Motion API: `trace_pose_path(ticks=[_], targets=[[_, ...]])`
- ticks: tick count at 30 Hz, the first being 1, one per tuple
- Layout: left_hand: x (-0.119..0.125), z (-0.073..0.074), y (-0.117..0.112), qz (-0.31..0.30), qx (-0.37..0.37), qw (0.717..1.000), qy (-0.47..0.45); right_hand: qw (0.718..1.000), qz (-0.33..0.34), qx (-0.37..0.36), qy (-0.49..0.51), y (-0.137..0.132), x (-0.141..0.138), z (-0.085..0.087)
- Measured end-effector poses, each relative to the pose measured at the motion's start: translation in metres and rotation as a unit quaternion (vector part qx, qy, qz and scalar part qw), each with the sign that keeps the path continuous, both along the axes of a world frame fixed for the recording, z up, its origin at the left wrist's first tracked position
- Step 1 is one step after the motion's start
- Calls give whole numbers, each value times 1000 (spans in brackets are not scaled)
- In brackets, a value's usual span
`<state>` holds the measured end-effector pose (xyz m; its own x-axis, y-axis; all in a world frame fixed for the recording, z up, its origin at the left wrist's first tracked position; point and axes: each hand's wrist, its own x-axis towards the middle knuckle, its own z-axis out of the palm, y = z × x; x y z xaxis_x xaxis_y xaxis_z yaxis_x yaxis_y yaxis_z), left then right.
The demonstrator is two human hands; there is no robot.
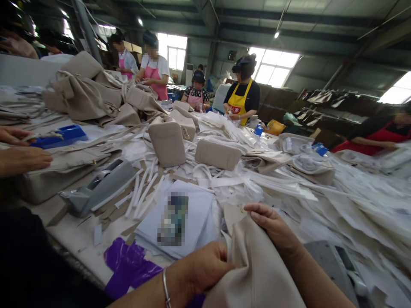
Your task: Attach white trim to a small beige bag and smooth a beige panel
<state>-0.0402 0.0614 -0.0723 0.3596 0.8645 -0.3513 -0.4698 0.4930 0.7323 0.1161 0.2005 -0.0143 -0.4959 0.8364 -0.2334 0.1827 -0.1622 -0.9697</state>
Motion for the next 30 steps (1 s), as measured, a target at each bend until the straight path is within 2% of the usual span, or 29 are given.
trace_pose_path(ticks=[2,3,4,5,7,8,10,11,12,15,16,17,19,21,23,25,26,28,30], targets=[[-7,-4,4,6,-12,999,42,994,9,73,-76,6,0,3],[-10,-8,6,10,-22,998,64,982,24,140,-126,7,0,9],[-13,-13,8,12,-33,996,78,957,46,227,-174,5,0,17],[-16,-18,10,13,-45,995,83,921,74,319,-213,-1,0,29],[-19,-29,13,11,-61,995,75,835,154,469,-243,-24,-2,55],[-20,-34,14,10,-64,995,73,804,215,501,-238,-41,-5,66],[-19,-39,16,13,-59,994,87,765,374,475,-225,-81,-13,76],[-18,-39,16,16,-55,994,98,740,431,469,-217,-102,-18,72],[-17,-39,17,19,-49,993,105,711,452,495,-211,-121,-22,63],[-14,-36,15,21,-32,992,118,631,390,594,-312,-162,-27,16],[-13,-35,14,22,-23,991,128,616,366,611,-338,-169,-26,3],[-13,-35,14,25,-13,989,142,613,351,613,-352,-174,-24,-6],[-15,-35,12,33,13,984,173,644,345,580,-361,-175,-19,-4],[-19,-36,12,37,43,979,195,687,353,531,-348,-174,-12,18],[-25,-36,12,31,74,977,197,711,369,501,-327,-172,-4,47],[-31,-37,12,16,99,977,187,718,386,496,-301,-174,5,68],[-34,-38,12,8,108,978,180,717,392,497,-292,-175,9,73],[-37,-39,11,-4,116,978,172,716,388,508,-281,-180,18,72],[-37,-41,8,1,114,979,171,711,374,525,-280,-184,22,61]])
